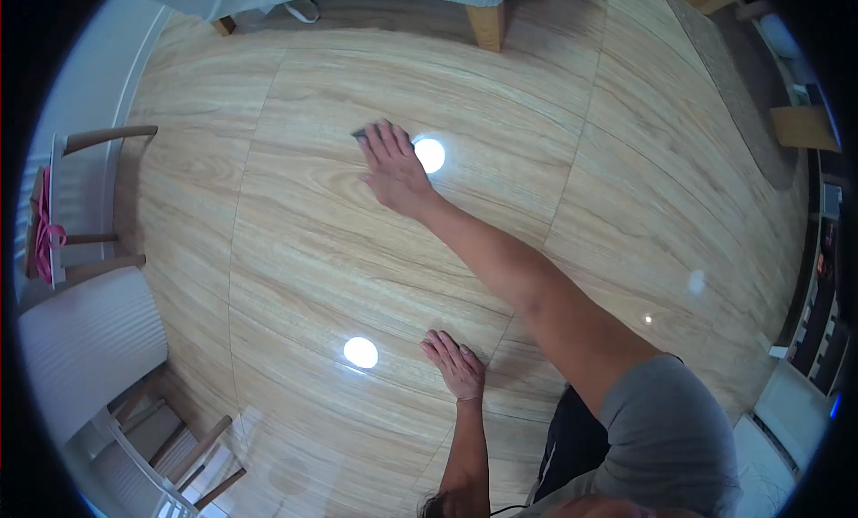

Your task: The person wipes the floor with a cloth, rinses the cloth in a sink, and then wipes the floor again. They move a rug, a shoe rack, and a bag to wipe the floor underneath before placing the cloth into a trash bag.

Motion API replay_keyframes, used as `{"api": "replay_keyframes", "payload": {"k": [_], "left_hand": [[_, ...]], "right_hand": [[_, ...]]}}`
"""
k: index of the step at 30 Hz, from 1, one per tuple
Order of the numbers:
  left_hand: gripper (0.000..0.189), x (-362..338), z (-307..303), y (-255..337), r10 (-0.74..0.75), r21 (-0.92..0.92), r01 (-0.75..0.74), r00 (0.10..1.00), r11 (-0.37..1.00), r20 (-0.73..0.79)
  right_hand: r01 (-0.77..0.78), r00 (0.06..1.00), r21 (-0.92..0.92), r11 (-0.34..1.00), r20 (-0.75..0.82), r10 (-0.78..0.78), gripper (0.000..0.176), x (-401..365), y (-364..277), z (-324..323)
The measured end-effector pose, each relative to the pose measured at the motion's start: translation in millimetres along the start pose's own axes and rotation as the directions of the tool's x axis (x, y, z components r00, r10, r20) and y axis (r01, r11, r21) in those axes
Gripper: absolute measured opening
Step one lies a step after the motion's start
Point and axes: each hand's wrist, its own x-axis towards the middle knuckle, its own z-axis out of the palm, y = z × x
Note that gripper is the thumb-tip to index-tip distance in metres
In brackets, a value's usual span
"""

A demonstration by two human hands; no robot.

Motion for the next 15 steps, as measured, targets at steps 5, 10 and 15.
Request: {"api": "replay_keyframes", "payload": {"k": [5,10,15], "left_hand": [[0.052,3,0,2,0.039,-0.012,-0.039,0.999,0.999,0.001],[0.052,0,0,0,0.035,-0.006,-0.035,0.999,0.999,0.023],[0.054,4,-1,3,0.029,0.032,-0.03,0.999,0.999,0.028]], "right_hand": [[-0.316,0.925,0.12,0.941,-0.181,0.334,0.061,-176,143,-22],[-0.761,0.635,-0.21,0.613,-0.432,0.64,0.048,-475,314,-106],[-0.976,0.127,-0.218,0.017,-0.503,0.855,0.049,-479,278,-94]]}}
